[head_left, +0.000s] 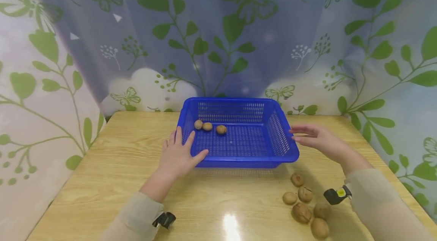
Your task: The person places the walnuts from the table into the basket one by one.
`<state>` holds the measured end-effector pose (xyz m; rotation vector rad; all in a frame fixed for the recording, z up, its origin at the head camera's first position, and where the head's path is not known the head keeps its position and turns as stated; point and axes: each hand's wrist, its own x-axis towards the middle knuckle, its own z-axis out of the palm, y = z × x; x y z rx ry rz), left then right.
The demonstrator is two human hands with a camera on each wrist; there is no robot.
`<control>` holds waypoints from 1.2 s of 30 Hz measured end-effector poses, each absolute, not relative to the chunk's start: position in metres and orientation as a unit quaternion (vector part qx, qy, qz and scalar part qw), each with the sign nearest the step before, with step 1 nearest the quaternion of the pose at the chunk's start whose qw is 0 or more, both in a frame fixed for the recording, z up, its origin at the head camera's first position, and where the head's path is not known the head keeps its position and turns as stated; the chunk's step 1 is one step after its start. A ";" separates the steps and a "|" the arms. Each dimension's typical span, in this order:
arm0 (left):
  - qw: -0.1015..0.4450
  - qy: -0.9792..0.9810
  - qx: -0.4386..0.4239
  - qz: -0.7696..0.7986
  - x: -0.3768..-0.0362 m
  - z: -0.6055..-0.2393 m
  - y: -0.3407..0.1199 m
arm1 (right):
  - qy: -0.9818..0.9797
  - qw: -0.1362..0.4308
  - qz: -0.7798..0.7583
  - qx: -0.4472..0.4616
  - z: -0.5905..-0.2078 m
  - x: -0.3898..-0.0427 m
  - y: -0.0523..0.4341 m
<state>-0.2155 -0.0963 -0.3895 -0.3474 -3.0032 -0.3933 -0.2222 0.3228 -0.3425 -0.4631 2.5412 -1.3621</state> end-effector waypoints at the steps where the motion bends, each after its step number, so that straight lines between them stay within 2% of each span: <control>1: 0.047 -0.984 -0.114 -0.129 -0.215 -0.389 -0.097 | 0.865 0.105 -0.464 -0.157 -0.344 -0.220 0.324; 7: 0.039 -0.985 -0.114 -0.123 -0.213 -0.387 -0.096 | 0.875 0.088 -0.453 -0.145 -0.360 -0.201 0.341; 12: 0.035 -0.985 -0.113 -0.124 -0.212 -0.388 -0.096 | 0.869 0.141 -0.455 -0.132 -0.388 -0.189 0.361; 17: 0.041 -0.985 -0.111 -0.124 -0.213 -0.391 -0.097 | 0.839 0.205 -0.472 -0.178 -0.420 -0.191 0.369; 23: 0.045 -0.983 -0.117 -0.135 -0.215 -0.390 -0.096 | 0.820 0.241 -0.473 -0.214 -0.439 -0.196 0.369; 28: 0.042 -0.984 -0.111 -0.129 -0.214 -0.390 -0.097 | 0.818 0.238 -0.467 -0.238 -0.445 -0.197 0.367; 36: 0.032 -0.984 -0.111 -0.134 -0.213 -0.387 -0.096 | 0.840 0.203 -0.442 -0.242 -0.446 -0.196 0.365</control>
